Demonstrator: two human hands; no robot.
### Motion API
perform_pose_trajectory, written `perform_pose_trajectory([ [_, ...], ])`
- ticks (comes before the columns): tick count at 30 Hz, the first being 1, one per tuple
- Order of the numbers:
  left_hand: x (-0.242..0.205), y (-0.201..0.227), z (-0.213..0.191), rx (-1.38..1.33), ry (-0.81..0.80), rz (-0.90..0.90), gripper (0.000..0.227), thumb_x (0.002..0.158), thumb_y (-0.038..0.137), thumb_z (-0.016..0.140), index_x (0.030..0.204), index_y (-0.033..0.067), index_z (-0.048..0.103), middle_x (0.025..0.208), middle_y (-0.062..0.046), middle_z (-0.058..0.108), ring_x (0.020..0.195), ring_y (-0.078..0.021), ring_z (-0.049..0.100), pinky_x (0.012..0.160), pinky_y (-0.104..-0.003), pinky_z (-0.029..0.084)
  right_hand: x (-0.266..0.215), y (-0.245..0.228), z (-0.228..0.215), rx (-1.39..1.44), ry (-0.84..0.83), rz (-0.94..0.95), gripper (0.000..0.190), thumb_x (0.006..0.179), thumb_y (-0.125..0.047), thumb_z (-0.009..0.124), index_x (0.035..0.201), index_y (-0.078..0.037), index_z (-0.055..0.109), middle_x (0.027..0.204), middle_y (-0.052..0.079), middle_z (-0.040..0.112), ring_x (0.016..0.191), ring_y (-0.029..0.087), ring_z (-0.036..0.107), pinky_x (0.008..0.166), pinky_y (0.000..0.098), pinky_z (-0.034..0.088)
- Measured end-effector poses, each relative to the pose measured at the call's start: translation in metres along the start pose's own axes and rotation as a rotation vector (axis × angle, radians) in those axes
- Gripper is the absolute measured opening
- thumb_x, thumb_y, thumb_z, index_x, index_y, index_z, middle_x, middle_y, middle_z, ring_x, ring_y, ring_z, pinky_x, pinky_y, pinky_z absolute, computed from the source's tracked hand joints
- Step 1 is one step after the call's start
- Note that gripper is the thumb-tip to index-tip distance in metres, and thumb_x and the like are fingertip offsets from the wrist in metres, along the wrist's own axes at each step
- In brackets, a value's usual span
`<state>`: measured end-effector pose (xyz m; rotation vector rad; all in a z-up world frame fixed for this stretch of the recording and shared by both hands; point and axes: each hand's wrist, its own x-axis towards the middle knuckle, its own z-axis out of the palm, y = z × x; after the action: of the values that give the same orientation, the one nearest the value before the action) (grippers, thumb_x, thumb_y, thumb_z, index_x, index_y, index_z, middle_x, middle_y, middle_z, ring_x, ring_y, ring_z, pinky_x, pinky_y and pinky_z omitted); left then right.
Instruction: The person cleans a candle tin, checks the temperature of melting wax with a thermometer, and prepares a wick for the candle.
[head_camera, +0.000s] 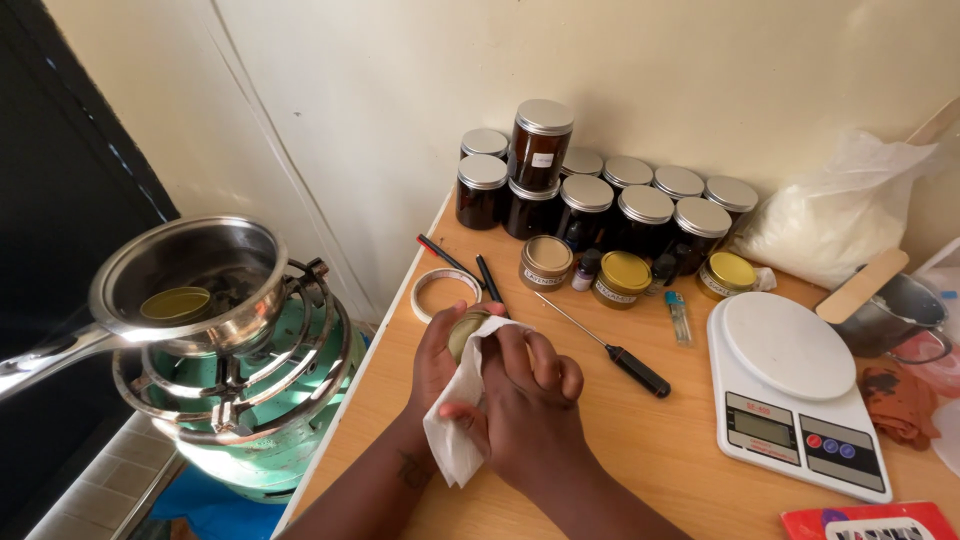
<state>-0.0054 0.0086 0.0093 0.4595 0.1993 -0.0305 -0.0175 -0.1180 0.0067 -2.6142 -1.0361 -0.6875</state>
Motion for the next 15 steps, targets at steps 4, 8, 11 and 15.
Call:
perform_pose_trajectory([
  [4, -0.001, 0.007, -0.006, 0.017, 0.012, 0.048, 0.039, 0.092, 0.049, 0.068, 0.101, 0.0108, 0.068, 0.07, -0.017, 0.06, 0.065, -0.0297, 0.06, 0.068, -0.043, 0.048, 0.001, 0.0, -0.006, 0.109, 0.059, -0.077, 0.092, 0.097, -0.083, 0.03, 0.123, -0.003, 0.066, 0.135, 0.008, 0.058, 0.114, 0.032, 0.054, 0.072, 0.0514, 0.045],
  [8, 0.029, 0.008, -0.036, -0.04, -0.031, 0.121, 0.033, 0.092, 0.037, 0.07, 0.101, 0.0048, 0.074, 0.091, -0.007, 0.071, 0.066, -0.0205, 0.06, 0.066, -0.035, 0.047, 0.004, -0.001, -0.019, 0.435, 0.009, -0.143, 0.085, 0.103, -0.078, 0.018, 0.1, -0.013, 0.073, 0.12, 0.002, 0.062, 0.115, 0.031, 0.049, 0.083, 0.0474, 0.033],
  [11, 0.029, 0.006, -0.04, 0.007, -0.09, 0.057, 0.041, 0.093, 0.041, 0.068, 0.104, 0.0019, 0.075, 0.08, -0.009, 0.066, 0.059, -0.0202, 0.056, 0.06, -0.034, 0.043, 0.001, -0.001, -0.017, 0.651, -0.048, -0.101, 0.09, 0.105, -0.077, 0.01, 0.102, -0.014, 0.074, 0.127, 0.001, 0.062, 0.12, 0.028, 0.045, 0.091, 0.0424, 0.029],
  [15, 0.01, -0.001, -0.017, -0.03, -0.395, -0.17, 0.047, 0.101, 0.05, 0.057, 0.106, 0.0044, 0.069, 0.077, -0.032, 0.062, 0.08, -0.0446, 0.058, 0.08, -0.056, 0.043, -0.004, 0.007, -0.003, 0.46, -0.082, -0.119, 0.087, 0.105, -0.074, 0.009, 0.128, -0.018, 0.07, 0.163, 0.016, 0.038, 0.131, 0.04, 0.04, 0.1, 0.0547, 0.03],
])
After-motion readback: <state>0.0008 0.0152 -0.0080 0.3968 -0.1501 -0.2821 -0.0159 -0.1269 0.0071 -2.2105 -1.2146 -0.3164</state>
